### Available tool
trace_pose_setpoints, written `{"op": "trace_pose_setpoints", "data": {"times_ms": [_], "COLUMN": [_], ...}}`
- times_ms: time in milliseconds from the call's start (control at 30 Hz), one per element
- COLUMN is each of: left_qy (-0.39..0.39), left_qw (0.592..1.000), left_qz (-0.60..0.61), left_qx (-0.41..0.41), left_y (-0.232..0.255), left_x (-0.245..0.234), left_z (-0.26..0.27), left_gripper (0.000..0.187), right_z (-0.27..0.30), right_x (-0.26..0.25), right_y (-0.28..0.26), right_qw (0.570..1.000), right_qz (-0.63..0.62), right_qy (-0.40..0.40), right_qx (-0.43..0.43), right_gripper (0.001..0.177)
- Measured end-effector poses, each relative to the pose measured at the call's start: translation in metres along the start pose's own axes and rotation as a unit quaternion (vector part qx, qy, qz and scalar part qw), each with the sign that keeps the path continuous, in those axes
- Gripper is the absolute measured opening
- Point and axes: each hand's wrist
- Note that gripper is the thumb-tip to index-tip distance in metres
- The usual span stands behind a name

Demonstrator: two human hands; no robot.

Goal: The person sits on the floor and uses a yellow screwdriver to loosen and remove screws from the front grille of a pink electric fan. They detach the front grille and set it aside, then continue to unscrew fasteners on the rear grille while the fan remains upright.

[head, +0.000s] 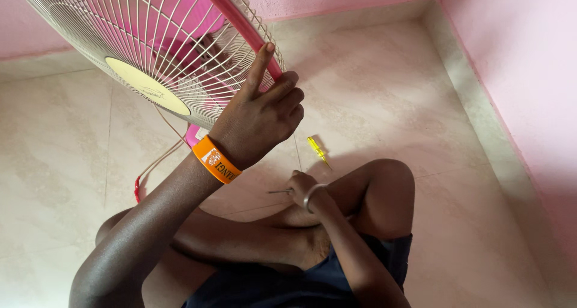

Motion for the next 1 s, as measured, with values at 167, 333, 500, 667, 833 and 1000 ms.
{"op": "trace_pose_setpoints", "data": {"times_ms": [167,333,500,667,833,1000], "left_qy": [0.010,0.008,0.017,0.001,0.022,0.015], "left_qw": [1.000,1.000,1.000,1.000,1.000,1.000], "left_qz": [-0.015,-0.014,-0.011,-0.015,-0.006,0.019], "left_qx": [0.003,0.007,0.007,0.002,-0.004,0.001], "left_y": [0.002,0.000,0.000,-0.003,-0.008,-0.008], "left_x": [0.002,0.002,0.002,0.001,0.000,-0.001], "left_z": [-0.002,-0.002,0.000,-0.002,-0.003,0.001], "left_gripper": [0.015,0.015,0.014,0.014,0.011,0.011], "right_z": [-0.011,-0.002,-0.001,-0.014,-0.015,0.009], "right_x": [0.009,-0.002,-0.031,-0.051,-0.059,-0.077], "right_y": [-0.028,-0.035,0.009,0.042,0.032,0.015], "right_qw": [0.996,0.996,0.980,0.937,0.946,0.906], "right_qz": [0.060,0.065,-0.054,0.062,0.054,-0.182], "right_qy": [0.030,0.005,0.180,0.188,0.124,0.325], "right_qx": [-0.057,-0.053,0.069,0.287,0.294,0.203], "right_gripper": [0.018,0.025,0.029,0.045,0.023,0.024]}}
Point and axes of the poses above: each hand's wrist, its own z-axis away from the middle knuckle, its own x-axis out of the palm, y = z × x, and after that the axes turned 14 degrees about z, right-handed
